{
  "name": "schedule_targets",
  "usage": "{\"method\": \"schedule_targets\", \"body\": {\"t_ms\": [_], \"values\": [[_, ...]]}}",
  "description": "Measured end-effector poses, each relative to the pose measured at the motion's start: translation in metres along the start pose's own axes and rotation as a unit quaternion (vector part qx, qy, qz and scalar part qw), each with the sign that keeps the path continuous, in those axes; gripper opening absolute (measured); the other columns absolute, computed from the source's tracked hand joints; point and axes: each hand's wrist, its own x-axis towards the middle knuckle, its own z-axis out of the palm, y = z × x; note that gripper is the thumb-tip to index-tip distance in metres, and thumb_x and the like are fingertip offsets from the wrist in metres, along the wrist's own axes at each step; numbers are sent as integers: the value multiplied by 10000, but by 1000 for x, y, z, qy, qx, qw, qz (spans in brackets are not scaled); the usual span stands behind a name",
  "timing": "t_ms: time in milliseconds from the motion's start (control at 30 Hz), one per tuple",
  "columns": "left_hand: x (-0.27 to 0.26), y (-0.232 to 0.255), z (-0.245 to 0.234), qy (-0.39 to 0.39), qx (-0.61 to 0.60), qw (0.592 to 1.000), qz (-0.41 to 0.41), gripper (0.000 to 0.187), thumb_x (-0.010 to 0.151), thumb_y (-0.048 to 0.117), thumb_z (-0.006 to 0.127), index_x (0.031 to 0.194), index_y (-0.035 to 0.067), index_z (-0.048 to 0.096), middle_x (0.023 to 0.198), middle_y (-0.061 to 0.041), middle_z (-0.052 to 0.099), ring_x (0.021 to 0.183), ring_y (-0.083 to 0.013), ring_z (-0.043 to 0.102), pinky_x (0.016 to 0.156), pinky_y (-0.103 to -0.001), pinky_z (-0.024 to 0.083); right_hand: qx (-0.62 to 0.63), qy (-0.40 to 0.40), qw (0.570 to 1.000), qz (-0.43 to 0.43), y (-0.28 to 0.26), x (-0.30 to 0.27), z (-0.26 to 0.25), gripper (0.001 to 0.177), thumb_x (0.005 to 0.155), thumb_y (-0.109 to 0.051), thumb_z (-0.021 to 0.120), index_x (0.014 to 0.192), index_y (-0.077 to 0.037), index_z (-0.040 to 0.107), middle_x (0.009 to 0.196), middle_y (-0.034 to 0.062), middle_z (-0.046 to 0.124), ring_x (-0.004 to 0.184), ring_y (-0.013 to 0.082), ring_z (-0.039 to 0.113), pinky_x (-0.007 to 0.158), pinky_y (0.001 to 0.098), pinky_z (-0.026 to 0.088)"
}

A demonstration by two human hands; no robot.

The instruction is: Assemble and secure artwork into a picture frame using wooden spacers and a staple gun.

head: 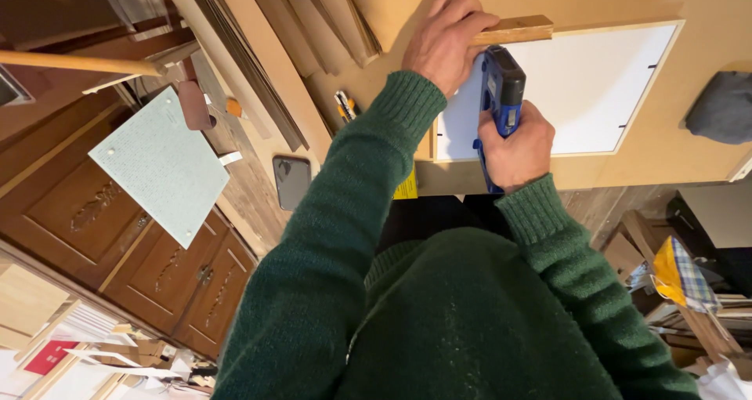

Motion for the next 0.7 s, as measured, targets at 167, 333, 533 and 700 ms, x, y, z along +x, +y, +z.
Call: {"method": "schedule_targets", "body": {"t_ms": [167, 333, 533, 700], "values": [[3, 9, -5, 0, 2, 1000, -9, 399, 718, 7, 800, 1097, 113, 736, 1042, -33, 596, 1071, -287, 558, 938, -390, 524, 14, -7, 1000, 15, -1, 3, 0, 292, 877, -240, 737, 843, 40, 661, 674, 165, 649, 617, 308, 662, 661, 416, 539], [-6, 13, -2, 13, 8, 1000, -27, 382, 747, -20, 767, 1102, 118, 731, 1060, -33, 601, 1088, -294, 569, 935, -404, 522, 3, -3, 1000, 21, -1, -5, -1, 306, 882, -256, 744, 840, 42, 688, 659, 179, 644, 607, 319, 664, 658, 430, 542], [2, 28, -1, 11, 41, 998, -52, 348, 728, 60, 813, 1051, 106, 692, 1092, -47, 587, 1089, -299, 563, 947, -416, 504, -18, 8, 1000, -16, 1, -11, -25, 316, 900, -264, 759, 901, 45, 693, 731, 194, 668, 675, 336, 677, 682, 428, 543], [3, 34, 20, 13, 87, 991, -101, 314, 755, 110, 831, 1026, 117, 671, 1118, -51, 572, 1127, -304, 542, 969, -412, 494, -3, 4, 1000, 5, 16, -18, -58, 329, 924, -281, 750, 969, 41, 700, 758, 179, 683, 697, 310, 700, 694, 409, 548]]}}
